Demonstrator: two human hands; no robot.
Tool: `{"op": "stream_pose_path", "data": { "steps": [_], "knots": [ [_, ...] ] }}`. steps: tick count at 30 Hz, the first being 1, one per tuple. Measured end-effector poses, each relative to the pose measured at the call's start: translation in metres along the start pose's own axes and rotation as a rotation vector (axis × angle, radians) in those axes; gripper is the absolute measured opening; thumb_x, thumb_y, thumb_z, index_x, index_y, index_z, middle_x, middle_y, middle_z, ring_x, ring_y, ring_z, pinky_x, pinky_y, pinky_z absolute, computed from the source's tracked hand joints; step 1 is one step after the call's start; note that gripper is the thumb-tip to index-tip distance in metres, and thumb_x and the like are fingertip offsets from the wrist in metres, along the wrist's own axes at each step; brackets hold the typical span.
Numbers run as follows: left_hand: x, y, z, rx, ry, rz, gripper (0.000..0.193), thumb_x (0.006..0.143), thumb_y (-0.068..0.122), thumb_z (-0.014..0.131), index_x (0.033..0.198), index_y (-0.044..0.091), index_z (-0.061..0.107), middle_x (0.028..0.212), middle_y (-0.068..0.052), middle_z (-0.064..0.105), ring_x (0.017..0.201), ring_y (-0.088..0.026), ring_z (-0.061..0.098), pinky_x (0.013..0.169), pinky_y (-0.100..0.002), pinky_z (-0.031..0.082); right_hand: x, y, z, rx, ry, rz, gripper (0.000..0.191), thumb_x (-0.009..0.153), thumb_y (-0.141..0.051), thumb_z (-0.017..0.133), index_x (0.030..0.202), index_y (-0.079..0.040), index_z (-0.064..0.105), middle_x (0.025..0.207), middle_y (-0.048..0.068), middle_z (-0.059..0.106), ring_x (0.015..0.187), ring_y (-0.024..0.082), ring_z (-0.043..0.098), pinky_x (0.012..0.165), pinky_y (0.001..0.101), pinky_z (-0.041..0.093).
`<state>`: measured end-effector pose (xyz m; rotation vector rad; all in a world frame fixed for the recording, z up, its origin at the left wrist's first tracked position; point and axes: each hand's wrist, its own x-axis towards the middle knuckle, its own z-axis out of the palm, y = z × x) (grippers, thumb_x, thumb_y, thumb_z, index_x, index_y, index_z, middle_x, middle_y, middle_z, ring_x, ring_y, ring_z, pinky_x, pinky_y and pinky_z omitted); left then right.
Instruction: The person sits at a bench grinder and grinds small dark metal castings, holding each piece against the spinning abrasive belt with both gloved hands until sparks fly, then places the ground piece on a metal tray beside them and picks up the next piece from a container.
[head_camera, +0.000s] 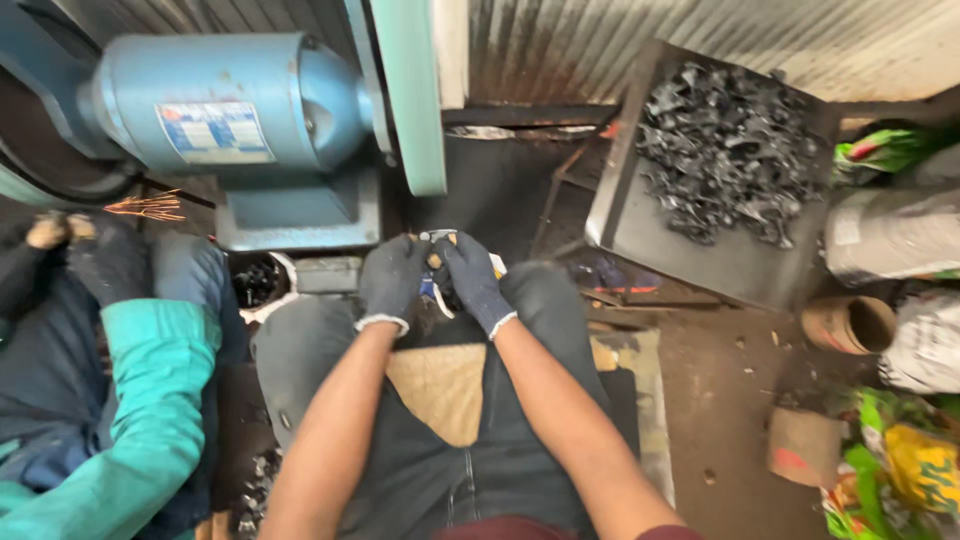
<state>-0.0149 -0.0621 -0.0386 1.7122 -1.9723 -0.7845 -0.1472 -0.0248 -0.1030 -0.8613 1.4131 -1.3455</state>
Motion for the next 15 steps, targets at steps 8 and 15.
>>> {"op": "stream_pose_path", "data": {
  "steps": [8, 15],
  "knots": [
    [0.031, -0.026, 0.035, -0.358, 0.159, -0.136, 0.042, 0.095, 0.039, 0.062, 0.099, -0.002, 0.072, 0.089, -0.025, 0.072, 0.082, -0.04, 0.071, 0.073, -0.047, 0.051, 0.053, 0.027, 0.004, -0.01, -0.038, 0.034, 0.024, 0.099, -0.016, 0.062, 0.108, 0.001, 0.075, 0.084, 0.009, 0.068, 0.072, 0.015, 0.057, 0.064, 0.0345, 0.045],
    [0.034, 0.013, 0.048, -0.282, -0.02, -0.23, 0.041, 0.098, 0.04, 0.064, 0.097, 0.002, 0.077, 0.09, -0.023, 0.073, 0.084, -0.038, 0.071, 0.076, -0.044, 0.051, 0.041, 0.022, -0.024, -0.211, 0.116, -0.177, 0.023, 0.103, -0.017, 0.058, 0.113, 0.0, 0.069, 0.096, 0.005, 0.072, 0.087, 0.013, 0.066, 0.079, 0.0299, 0.053]
  ]
}}
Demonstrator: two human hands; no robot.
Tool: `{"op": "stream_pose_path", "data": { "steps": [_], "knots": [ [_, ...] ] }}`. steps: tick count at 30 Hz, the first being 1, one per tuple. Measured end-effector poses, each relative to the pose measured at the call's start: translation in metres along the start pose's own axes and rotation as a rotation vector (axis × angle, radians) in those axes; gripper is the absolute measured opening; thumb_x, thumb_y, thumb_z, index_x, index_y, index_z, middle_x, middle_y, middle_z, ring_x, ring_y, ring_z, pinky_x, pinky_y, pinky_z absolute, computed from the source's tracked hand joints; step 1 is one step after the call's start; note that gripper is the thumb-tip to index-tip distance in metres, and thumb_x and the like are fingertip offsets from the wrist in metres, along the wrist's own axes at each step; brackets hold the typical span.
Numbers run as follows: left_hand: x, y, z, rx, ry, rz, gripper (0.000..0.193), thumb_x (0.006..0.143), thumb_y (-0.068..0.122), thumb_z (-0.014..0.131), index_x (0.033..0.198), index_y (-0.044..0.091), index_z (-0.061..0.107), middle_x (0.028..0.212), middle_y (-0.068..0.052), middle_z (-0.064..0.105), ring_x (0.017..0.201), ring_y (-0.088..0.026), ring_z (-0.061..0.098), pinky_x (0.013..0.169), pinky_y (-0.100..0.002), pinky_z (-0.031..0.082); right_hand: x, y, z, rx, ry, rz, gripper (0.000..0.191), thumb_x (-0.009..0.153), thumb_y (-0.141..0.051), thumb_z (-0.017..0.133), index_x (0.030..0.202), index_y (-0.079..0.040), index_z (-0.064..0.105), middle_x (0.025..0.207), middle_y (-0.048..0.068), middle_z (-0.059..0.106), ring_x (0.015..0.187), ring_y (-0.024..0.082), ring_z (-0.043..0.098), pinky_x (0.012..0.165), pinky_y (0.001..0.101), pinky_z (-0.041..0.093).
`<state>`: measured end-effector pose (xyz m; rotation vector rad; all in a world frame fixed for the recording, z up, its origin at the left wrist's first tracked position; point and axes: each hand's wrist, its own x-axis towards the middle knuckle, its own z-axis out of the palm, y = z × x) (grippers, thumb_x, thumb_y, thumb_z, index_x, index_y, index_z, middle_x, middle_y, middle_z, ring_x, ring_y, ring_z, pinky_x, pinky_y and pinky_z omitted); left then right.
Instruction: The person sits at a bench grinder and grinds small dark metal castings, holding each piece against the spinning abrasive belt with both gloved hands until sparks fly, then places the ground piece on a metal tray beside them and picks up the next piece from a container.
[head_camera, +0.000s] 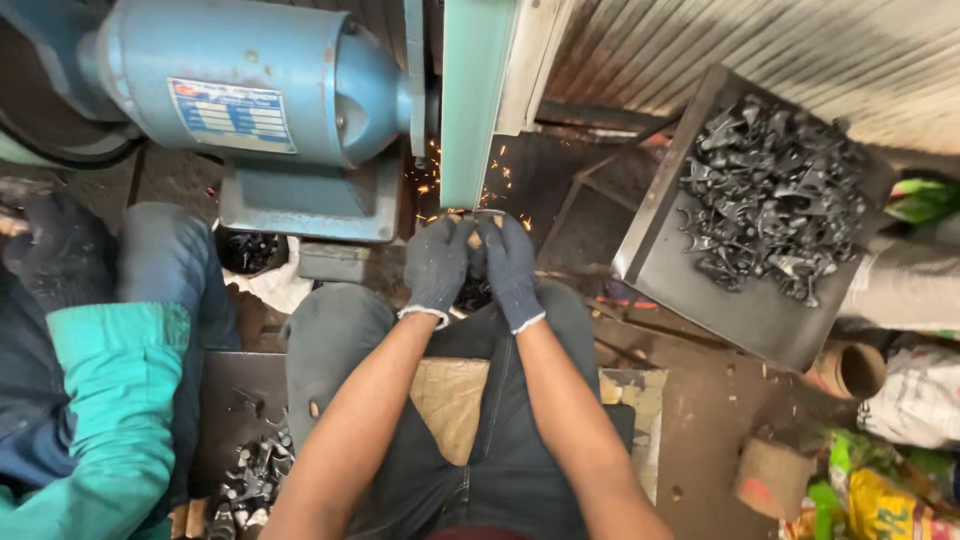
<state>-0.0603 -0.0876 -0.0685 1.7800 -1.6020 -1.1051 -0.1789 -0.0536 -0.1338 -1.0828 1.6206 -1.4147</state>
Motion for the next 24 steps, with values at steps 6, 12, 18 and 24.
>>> {"op": "stream_pose_path", "data": {
  "steps": [6, 12, 18, 24],
  "knots": [
    [-0.035, 0.008, -0.02, -0.261, -0.125, 0.412, 0.034, 0.095, 0.033, 0.064, 0.109, 0.003, 0.072, 0.094, -0.02, 0.074, 0.084, -0.034, 0.074, 0.072, -0.039, 0.054, -0.047, -0.029, -0.016, -0.019, 0.197, -0.211, 0.027, 0.106, -0.017, 0.057, 0.125, 0.001, 0.064, 0.113, 0.008, 0.072, 0.103, 0.014, 0.067, 0.092, 0.0289, 0.053],
    [-0.032, -0.002, -0.037, 0.025, 0.122, 0.465, 0.035, 0.097, 0.036, 0.064, 0.106, 0.004, 0.074, 0.094, -0.019, 0.073, 0.085, -0.037, 0.071, 0.07, -0.04, 0.053, -0.042, -0.035, 0.006, 0.078, -0.003, -0.01, 0.023, 0.102, -0.015, 0.06, 0.119, -0.001, 0.07, 0.097, 0.005, 0.072, 0.088, 0.012, 0.065, 0.083, 0.0286, 0.053],
    [-0.007, -0.008, -0.015, -0.099, 0.176, 0.051, 0.037, 0.093, 0.04, 0.068, 0.106, 0.006, 0.074, 0.086, -0.022, 0.072, 0.079, -0.038, 0.072, 0.069, -0.042, 0.052, 0.002, -0.009, 0.013, 0.091, -0.104, 0.016, 0.02, 0.103, -0.016, 0.06, 0.111, -0.001, 0.071, 0.092, 0.003, 0.072, 0.083, 0.01, 0.065, 0.077, 0.0265, 0.052],
    [-0.004, -0.002, -0.003, -0.135, 0.078, 0.2, 0.033, 0.092, 0.035, 0.066, 0.1, 0.004, 0.075, 0.084, -0.022, 0.071, 0.079, -0.04, 0.069, 0.067, -0.046, 0.051, -0.007, -0.012, 0.001, 0.171, 0.042, 0.101, 0.02, 0.103, -0.016, 0.061, 0.112, -0.001, 0.071, 0.094, 0.001, 0.069, 0.082, 0.009, 0.059, 0.072, 0.0251, 0.049]
  ]
}}
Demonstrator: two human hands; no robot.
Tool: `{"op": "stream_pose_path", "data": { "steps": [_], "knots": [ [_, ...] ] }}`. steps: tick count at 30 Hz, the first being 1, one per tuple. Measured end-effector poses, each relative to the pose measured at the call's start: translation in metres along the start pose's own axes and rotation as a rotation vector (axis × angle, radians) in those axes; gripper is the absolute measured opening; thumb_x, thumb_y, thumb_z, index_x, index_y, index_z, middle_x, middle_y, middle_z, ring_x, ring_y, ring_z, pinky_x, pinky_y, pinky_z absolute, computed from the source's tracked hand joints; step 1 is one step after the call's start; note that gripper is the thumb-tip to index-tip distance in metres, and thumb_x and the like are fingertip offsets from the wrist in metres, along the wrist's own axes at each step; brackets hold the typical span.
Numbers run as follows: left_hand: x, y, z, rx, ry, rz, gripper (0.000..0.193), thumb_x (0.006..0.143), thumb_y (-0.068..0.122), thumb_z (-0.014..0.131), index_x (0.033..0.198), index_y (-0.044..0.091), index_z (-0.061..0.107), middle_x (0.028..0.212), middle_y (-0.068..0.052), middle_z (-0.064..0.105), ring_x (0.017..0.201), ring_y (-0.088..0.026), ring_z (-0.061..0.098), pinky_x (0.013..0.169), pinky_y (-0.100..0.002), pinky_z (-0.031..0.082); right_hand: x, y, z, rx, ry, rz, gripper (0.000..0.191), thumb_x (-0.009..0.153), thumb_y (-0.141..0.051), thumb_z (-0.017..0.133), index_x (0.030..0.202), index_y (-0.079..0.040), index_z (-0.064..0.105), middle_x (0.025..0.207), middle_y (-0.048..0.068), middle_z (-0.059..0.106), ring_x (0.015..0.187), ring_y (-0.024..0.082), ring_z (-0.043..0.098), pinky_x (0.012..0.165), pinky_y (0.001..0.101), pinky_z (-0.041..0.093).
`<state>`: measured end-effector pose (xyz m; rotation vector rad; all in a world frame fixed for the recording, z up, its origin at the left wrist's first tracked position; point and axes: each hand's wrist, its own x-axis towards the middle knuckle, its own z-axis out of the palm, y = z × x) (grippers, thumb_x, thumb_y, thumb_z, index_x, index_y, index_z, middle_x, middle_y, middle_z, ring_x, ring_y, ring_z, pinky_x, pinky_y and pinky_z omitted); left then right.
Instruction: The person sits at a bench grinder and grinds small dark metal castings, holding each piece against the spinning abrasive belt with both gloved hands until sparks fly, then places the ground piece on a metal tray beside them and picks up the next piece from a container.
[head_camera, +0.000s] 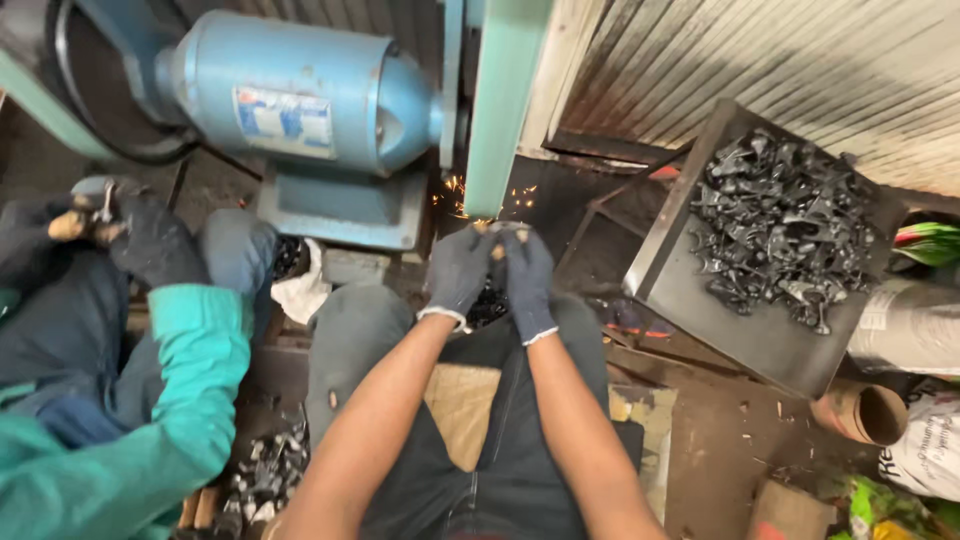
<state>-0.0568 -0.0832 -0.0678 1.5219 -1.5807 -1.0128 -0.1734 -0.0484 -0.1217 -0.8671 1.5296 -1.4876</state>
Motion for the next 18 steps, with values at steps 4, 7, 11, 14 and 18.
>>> {"op": "stream_pose_path", "data": {
  "steps": [4, 7, 11, 14, 18],
  "knots": [
    [-0.02, 0.005, -0.008, 0.215, -0.073, 0.288, 0.036, 0.098, 0.038, 0.064, 0.089, 0.004, 0.072, 0.084, -0.02, 0.07, 0.08, -0.04, 0.069, 0.07, -0.048, 0.051, -0.02, 0.0, -0.013, 0.23, 0.088, -0.067, 0.023, 0.1, -0.015, 0.065, 0.119, -0.002, 0.065, 0.102, 0.0, 0.069, 0.087, 0.01, 0.061, 0.074, 0.0282, 0.051],
    [-0.03, 0.008, -0.026, 0.414, -0.146, 0.432, 0.034, 0.097, 0.037, 0.064, 0.089, 0.005, 0.073, 0.083, -0.018, 0.07, 0.079, -0.041, 0.068, 0.068, -0.051, 0.049, -0.031, 0.001, -0.025, -0.009, 0.025, -0.35, 0.026, 0.103, -0.015, 0.063, 0.125, 0.0, 0.065, 0.116, 0.006, 0.071, 0.106, 0.016, 0.066, 0.093, 0.0341, 0.052],
    [-0.027, 0.012, -0.047, 0.393, -0.214, 0.399, 0.036, 0.097, 0.041, 0.066, 0.091, 0.007, 0.075, 0.084, -0.018, 0.071, 0.08, -0.038, 0.069, 0.068, -0.047, 0.05, -0.039, -0.002, -0.029, -0.361, -0.115, -0.374, 0.024, 0.101, -0.02, 0.065, 0.113, 0.0, 0.071, 0.105, 0.011, 0.076, 0.098, 0.02, 0.072, 0.088, 0.0359, 0.056],
    [-0.024, 0.012, -0.044, -0.142, -0.281, 0.01, 0.033, 0.093, 0.038, 0.07, 0.103, 0.008, 0.077, 0.088, -0.011, 0.076, 0.073, -0.019, 0.07, 0.069, -0.036, 0.052, -0.035, -0.009, -0.026, -0.397, -0.118, -0.177, 0.026, 0.098, -0.022, 0.063, 0.111, -0.001, 0.07, 0.097, 0.013, 0.074, 0.088, 0.02, 0.072, 0.081, 0.0349, 0.055],
    [-0.021, 0.009, -0.021, -0.127, -0.147, -0.155, 0.036, 0.095, 0.037, 0.069, 0.107, 0.004, 0.079, 0.081, -0.005, 0.077, 0.068, -0.007, 0.067, 0.066, -0.027, 0.052, -0.006, -0.02, -0.026, -0.284, -0.228, -0.134, 0.022, 0.098, -0.021, 0.063, 0.104, -0.001, 0.07, 0.087, 0.009, 0.072, 0.078, 0.016, 0.066, 0.073, 0.0337, 0.052]
  ]
}}
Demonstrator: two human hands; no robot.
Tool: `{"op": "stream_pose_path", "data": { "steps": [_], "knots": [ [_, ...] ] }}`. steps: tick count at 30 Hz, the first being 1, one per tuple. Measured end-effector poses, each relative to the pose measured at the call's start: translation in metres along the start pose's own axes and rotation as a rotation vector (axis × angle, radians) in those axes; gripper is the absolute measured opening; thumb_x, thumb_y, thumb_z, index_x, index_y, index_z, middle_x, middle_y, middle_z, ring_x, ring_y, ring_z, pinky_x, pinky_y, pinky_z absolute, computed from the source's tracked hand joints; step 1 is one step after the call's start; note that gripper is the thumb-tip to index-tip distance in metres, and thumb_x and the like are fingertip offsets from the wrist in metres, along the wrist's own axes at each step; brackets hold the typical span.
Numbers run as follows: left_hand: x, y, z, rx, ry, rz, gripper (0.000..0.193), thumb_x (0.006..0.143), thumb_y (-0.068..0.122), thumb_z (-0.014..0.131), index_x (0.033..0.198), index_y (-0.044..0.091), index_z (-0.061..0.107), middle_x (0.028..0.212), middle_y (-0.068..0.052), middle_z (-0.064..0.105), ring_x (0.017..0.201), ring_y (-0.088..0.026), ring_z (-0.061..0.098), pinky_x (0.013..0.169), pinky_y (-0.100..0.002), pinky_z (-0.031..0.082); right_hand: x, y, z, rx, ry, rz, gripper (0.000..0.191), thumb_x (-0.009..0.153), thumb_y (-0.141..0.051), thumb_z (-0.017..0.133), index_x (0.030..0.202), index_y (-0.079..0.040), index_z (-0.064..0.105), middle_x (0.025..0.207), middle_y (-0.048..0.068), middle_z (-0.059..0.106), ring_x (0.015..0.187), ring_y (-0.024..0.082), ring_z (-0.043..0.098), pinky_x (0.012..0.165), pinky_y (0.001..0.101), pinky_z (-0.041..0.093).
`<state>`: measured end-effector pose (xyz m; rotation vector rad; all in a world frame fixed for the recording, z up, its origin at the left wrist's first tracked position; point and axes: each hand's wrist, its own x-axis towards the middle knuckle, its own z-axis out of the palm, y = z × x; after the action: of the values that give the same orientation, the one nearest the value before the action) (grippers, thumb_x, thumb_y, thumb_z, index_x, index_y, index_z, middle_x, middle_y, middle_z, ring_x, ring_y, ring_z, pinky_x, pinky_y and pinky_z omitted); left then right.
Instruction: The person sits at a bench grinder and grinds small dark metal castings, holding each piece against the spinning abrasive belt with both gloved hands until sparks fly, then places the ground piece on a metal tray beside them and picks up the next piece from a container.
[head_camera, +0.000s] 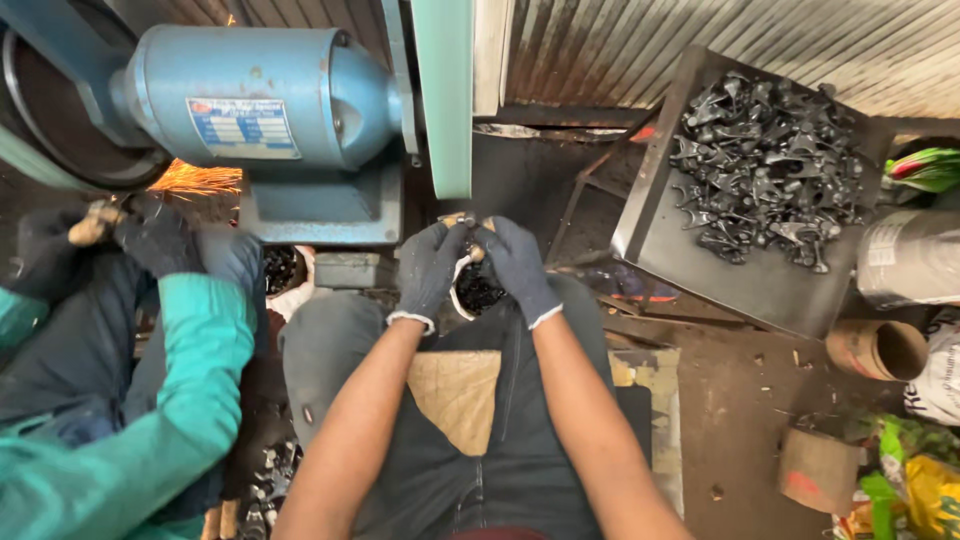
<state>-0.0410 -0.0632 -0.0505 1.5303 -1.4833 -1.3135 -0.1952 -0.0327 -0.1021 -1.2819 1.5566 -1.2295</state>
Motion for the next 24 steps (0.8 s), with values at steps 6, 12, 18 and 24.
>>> {"op": "stream_pose_path", "data": {
  "steps": [6, 12, 18, 24],
  "knots": [
    [0.014, 0.0, 0.008, -0.224, 0.166, -0.121, 0.04, 0.094, 0.037, 0.068, 0.096, -0.001, 0.08, 0.079, -0.01, 0.079, 0.068, -0.009, 0.066, 0.066, -0.03, 0.052, 0.042, 0.004, 0.003, 0.149, -0.13, 0.227, 0.02, 0.095, -0.019, 0.064, 0.098, 0.001, 0.069, 0.075, 0.005, 0.062, 0.062, 0.012, 0.055, 0.056, 0.0315, 0.044],
    [0.023, -0.009, 0.003, 0.221, 0.127, -0.11, 0.039, 0.096, 0.037, 0.062, 0.091, 0.001, 0.076, 0.078, -0.021, 0.071, 0.074, -0.036, 0.07, 0.068, -0.043, 0.049, 0.016, 0.026, 0.041, 0.184, 0.115, 0.24, 0.019, 0.098, -0.019, 0.065, 0.098, 0.0, 0.067, 0.081, 0.005, 0.064, 0.07, 0.011, 0.057, 0.062, 0.0301, 0.048],
    [0.036, -0.03, 0.027, 0.338, 0.159, 0.072, 0.038, 0.098, 0.035, 0.06, 0.085, 0.003, 0.073, 0.086, -0.021, 0.071, 0.08, -0.04, 0.069, 0.071, -0.048, 0.05, 0.006, 0.04, 0.044, 0.367, 0.205, 0.166, 0.02, 0.102, -0.019, 0.062, 0.104, 0.0, 0.068, 0.095, 0.002, 0.069, 0.087, 0.008, 0.059, 0.078, 0.0266, 0.05],
    [0.032, -0.023, 0.025, 0.334, 0.147, 0.255, 0.032, 0.099, 0.031, 0.061, 0.092, 0.003, 0.074, 0.091, -0.02, 0.071, 0.089, -0.04, 0.07, 0.08, -0.049, 0.053, 0.01, 0.024, 0.028, 0.098, 0.216, 0.086, 0.024, 0.1, -0.023, 0.062, 0.106, -0.001, 0.069, 0.091, 0.007, 0.07, 0.083, 0.011, 0.061, 0.076, 0.0291, 0.051]
  ]
}}
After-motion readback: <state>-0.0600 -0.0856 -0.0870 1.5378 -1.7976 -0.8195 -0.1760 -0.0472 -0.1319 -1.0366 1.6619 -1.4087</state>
